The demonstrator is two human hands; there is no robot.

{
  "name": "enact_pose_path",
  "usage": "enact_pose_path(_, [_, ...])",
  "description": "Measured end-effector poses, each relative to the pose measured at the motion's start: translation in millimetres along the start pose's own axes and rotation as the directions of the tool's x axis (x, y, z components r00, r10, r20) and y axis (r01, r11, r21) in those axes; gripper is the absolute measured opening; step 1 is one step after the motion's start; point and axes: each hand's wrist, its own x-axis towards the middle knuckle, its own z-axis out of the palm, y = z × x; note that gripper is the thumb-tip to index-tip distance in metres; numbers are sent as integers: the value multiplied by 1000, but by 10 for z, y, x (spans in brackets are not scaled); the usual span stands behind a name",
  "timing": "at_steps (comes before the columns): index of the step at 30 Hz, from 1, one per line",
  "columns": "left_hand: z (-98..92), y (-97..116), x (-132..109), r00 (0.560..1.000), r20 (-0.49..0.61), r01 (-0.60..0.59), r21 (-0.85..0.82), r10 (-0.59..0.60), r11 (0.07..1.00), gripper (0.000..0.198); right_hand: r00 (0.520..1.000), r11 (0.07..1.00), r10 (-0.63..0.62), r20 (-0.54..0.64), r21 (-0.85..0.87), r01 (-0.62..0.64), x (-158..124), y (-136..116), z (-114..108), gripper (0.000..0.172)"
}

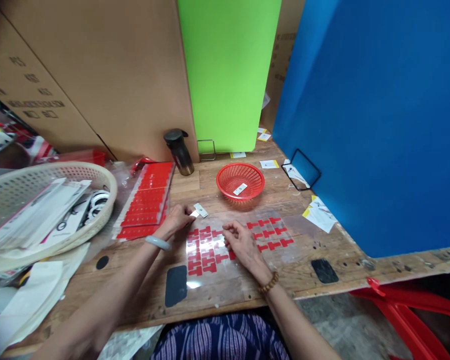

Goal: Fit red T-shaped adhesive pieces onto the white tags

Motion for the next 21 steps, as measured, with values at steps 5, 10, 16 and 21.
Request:
enact_pose_path(5, [-94,50,-9,998,14,59,-140,-57,988,12,991,954,-136,-13,-273,127,-44,118,-4,15])
enact_pose_path(10, [-246,68,-283,991,-6,115,-436,-131,892,11,947,804,-317,45,-517,294,30,-67,75,12])
enact_pose_path(16, [-168,62,-827,967,129,238,-771,-222,591,10,932,696,-324,164,-626,352,252,-137,300,11])
enact_pose_path(21, [-1,31,-932,944,188,278,-894,-269,351,16,946,674,-278,169,-667,317,397,-75,405,10])
